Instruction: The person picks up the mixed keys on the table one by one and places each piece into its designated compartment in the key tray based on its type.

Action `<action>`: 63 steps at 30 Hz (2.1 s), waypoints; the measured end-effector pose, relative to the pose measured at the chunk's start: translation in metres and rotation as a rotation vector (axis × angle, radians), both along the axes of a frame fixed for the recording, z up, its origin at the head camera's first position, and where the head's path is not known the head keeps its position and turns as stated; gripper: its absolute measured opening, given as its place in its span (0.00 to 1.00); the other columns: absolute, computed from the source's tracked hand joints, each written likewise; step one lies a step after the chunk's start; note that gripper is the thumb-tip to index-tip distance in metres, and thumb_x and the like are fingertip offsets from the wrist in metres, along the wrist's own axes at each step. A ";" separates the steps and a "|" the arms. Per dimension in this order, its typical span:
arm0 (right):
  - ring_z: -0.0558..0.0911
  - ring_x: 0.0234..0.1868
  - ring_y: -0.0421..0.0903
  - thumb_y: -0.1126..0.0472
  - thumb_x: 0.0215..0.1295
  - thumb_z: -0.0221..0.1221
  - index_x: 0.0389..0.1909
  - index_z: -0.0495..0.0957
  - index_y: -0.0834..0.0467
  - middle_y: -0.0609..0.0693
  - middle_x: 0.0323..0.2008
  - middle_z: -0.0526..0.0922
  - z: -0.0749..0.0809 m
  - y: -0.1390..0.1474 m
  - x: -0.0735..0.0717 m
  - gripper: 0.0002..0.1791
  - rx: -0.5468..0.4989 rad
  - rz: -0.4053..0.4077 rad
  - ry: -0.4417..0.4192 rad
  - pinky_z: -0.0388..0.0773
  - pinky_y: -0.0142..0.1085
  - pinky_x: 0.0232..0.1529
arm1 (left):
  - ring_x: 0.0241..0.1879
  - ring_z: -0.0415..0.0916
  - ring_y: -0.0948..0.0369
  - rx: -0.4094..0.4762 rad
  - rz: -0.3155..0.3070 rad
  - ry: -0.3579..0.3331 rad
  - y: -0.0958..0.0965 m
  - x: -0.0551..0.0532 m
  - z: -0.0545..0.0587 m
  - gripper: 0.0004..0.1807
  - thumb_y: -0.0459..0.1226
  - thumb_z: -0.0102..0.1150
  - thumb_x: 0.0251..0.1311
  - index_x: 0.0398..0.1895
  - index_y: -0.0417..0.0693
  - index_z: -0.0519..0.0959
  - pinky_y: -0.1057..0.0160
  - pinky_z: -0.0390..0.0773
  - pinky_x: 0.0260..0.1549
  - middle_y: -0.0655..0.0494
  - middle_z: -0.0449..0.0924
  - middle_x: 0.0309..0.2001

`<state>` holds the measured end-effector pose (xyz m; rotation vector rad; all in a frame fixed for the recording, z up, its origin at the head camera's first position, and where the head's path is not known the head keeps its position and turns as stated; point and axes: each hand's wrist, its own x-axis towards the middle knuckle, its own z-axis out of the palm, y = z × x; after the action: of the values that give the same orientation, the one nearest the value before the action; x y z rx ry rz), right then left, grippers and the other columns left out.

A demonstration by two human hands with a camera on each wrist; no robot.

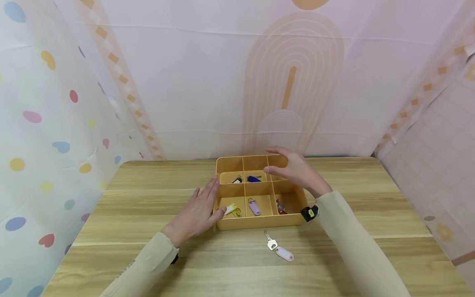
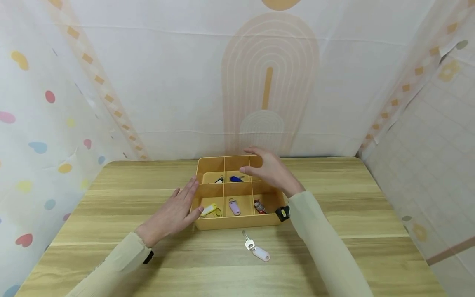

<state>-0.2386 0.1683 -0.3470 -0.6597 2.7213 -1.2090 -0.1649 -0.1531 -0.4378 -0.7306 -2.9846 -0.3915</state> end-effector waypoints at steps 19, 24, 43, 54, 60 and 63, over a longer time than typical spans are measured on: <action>0.65 0.76 0.55 0.47 0.70 0.67 0.79 0.64 0.43 0.46 0.77 0.65 -0.016 0.014 0.072 0.39 -0.205 -0.008 0.070 0.62 0.55 0.75 | 0.81 0.42 0.47 0.010 -0.006 0.000 -0.004 0.001 0.002 0.46 0.56 0.44 0.78 0.81 0.30 0.47 0.35 0.54 0.73 0.40 0.39 0.83; 0.71 0.72 0.56 0.50 0.71 0.65 0.78 0.66 0.48 0.49 0.75 0.68 -0.027 0.019 0.087 0.36 -0.245 -0.032 0.083 0.67 0.52 0.72 | 0.81 0.43 0.47 0.013 0.000 0.002 -0.003 0.001 0.002 0.45 0.55 0.46 0.78 0.81 0.30 0.47 0.35 0.55 0.73 0.39 0.41 0.83; 0.83 0.56 0.44 0.60 0.64 0.72 0.58 0.81 0.57 0.45 0.55 0.86 -0.067 0.030 0.128 0.22 -0.242 -0.029 0.204 0.79 0.36 0.61 | 0.82 0.42 0.48 -0.001 0.003 0.006 -0.003 0.002 0.002 0.45 0.56 0.44 0.78 0.81 0.31 0.47 0.36 0.54 0.74 0.41 0.38 0.84; 0.86 0.47 0.39 0.54 0.65 0.72 0.48 0.87 0.53 0.40 0.46 0.89 -0.090 0.034 0.136 0.13 -0.118 0.173 0.212 0.84 0.40 0.49 | 0.81 0.43 0.47 -0.003 0.002 0.008 -0.003 0.001 0.003 0.46 0.56 0.45 0.78 0.81 0.30 0.47 0.36 0.54 0.74 0.40 0.40 0.83; 0.83 0.48 0.38 0.48 0.67 0.70 0.49 0.87 0.49 0.38 0.47 0.87 -0.095 0.031 0.134 0.14 0.004 0.215 0.060 0.82 0.39 0.50 | 0.82 0.42 0.47 -0.006 0.000 0.008 -0.003 0.000 0.003 0.46 0.57 0.43 0.78 0.81 0.30 0.47 0.36 0.54 0.74 0.40 0.39 0.83; 0.82 0.46 0.36 0.51 0.66 0.71 0.47 0.87 0.48 0.36 0.46 0.86 -0.099 0.029 0.130 0.12 0.061 0.255 0.037 0.82 0.36 0.48 | 0.81 0.42 0.47 -0.006 -0.003 0.015 -0.003 0.000 0.003 0.46 0.56 0.45 0.78 0.81 0.30 0.47 0.36 0.54 0.74 0.39 0.40 0.83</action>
<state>-0.1084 0.1975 -0.4463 -0.9941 2.5903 -1.0596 -0.1652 -0.1566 -0.4345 -0.7351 -2.9724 -0.3761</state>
